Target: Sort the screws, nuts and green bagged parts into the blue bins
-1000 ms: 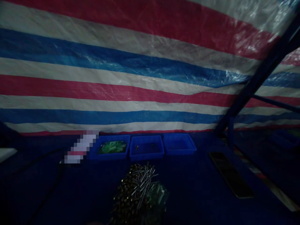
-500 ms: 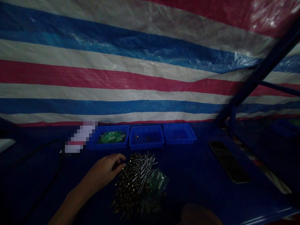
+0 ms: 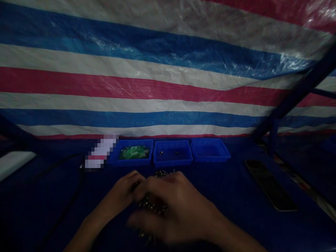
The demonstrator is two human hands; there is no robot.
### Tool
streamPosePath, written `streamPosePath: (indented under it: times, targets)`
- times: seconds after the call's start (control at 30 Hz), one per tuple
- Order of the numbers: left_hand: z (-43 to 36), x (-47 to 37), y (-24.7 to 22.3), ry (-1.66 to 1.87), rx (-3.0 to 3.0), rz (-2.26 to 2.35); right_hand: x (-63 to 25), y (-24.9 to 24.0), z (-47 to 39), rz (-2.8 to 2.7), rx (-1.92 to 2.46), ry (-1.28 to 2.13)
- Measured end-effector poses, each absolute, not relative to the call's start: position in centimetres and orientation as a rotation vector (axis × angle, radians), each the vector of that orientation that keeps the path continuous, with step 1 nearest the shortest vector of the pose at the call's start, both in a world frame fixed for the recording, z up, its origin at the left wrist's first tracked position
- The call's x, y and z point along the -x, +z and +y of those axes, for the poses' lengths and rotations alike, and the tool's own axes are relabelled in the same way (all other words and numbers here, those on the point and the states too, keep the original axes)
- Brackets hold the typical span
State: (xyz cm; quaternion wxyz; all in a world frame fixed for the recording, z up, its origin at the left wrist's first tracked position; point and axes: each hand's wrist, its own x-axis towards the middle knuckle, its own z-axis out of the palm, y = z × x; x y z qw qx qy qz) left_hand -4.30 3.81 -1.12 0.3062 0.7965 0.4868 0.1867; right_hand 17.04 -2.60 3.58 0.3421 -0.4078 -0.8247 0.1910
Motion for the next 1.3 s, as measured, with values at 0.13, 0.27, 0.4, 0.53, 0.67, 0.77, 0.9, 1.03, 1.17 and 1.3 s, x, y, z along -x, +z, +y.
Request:
streamPosePath:
  times: [0.13,0.27,0.4,0.53,0.67,0.77,0.9,1.03,1.17,1.3]
  targets:
    - [3.1,2.9,-0.8,0.684,-1.849,1.201,-15.6,-0.4,1.2,-2.192,1.196,0.333]
    - [2.5,1.8,-1.1,0.741,-1.657,1.070,-16.0,-2.7,0.7,-2.294,1.113,0.186]
    - [2.3,1.6,-1.4,0.723,-1.618,1.053,-16.5,-2.6,0.3,-2.296,1.041,0.078]
    - [2.7,2.2,-1.5,0.721,-1.828,1.214,-17.2,-1.9,0.4,-2.161,1.019,0.051]
    - [3.2,3.0,-1.9,0.654,-2.150,1.360,-19.2,-0.4,0.4,-1.803,1.008,-0.160]
    - [3.2,3.0,-2.2,0.534,-2.328,1.403,-20.5,0.9,1.4,-1.547,1.113,-0.353]
    - [2.7,2.3,-2.1,0.409,-2.416,1.499,-20.3,0.6,3.1,-1.703,1.416,-0.433]
    - [2.2,1.7,-2.0,0.359,-2.353,1.592,-18.4,-2.0,2.5,-1.964,1.449,-0.234]
    - [2.1,1.4,-2.3,0.343,-2.319,1.623,-16.8,-3.2,1.4,-2.081,1.351,-0.042]
    - [2.1,1.5,-2.2,0.368,-2.349,1.607,-16.6,-3.3,1.5,-2.101,1.310,0.068]
